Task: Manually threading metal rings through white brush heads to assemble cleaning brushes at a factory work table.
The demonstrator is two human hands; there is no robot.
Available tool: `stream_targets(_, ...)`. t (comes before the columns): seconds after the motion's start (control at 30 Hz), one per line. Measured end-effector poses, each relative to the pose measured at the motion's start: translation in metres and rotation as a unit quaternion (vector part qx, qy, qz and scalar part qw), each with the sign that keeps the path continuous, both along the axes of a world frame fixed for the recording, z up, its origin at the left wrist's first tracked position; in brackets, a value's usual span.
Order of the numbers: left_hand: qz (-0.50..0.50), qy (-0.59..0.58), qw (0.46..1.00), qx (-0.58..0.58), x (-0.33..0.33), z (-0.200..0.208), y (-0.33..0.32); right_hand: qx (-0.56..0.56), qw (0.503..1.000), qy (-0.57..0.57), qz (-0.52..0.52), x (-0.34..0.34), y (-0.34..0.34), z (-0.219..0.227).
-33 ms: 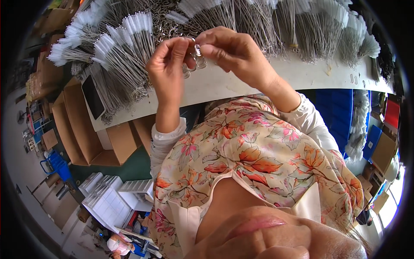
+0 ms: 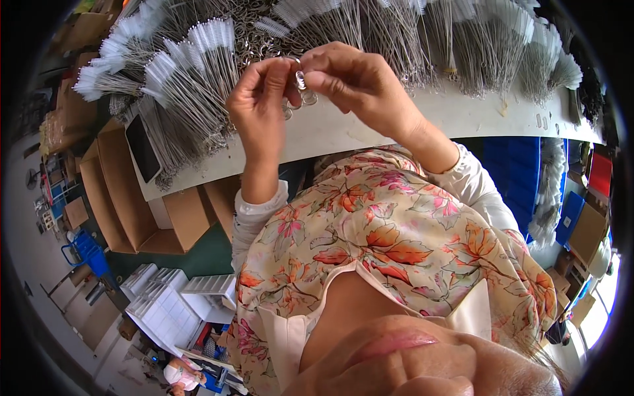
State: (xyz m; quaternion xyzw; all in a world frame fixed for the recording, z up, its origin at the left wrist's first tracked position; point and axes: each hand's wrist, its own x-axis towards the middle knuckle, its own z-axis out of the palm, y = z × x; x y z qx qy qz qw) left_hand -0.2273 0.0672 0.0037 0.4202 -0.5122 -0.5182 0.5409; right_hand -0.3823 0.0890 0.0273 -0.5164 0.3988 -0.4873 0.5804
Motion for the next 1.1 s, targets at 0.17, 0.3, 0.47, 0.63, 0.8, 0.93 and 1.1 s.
stream_targets(0.17,-0.025,0.17,0.982,0.079,-0.004,0.01,0.006,-0.155,0.984,0.059,-0.067,0.01,0.0,-0.01)
stream_targets(0.3,-0.036,0.124,0.991,0.027,0.006,0.004,0.011,-0.22,0.968,0.108,-0.048,0.005,0.003,0.0)
stream_targets(0.47,0.032,-0.327,0.827,-0.457,0.018,0.018,0.008,0.017,0.997,-0.021,0.069,-0.002,0.011,0.011)
stream_targets(0.63,-0.185,0.153,0.97,0.041,0.026,0.018,0.011,-0.385,0.904,0.178,-0.054,0.006,0.012,0.003)
stream_targets(0.8,-0.259,0.142,0.953,0.071,0.041,0.026,0.011,-0.524,0.793,0.304,-0.072,0.002,0.009,-0.007)
stream_targets(0.93,-0.262,0.11,0.958,0.039,0.051,0.025,0.015,-0.588,0.741,0.317,-0.063,0.005,0.009,-0.009)
stream_targets(1.1,-0.225,0.041,0.973,-0.008,0.057,0.025,0.02,-0.609,0.728,0.31,-0.051,0.01,0.005,-0.007)
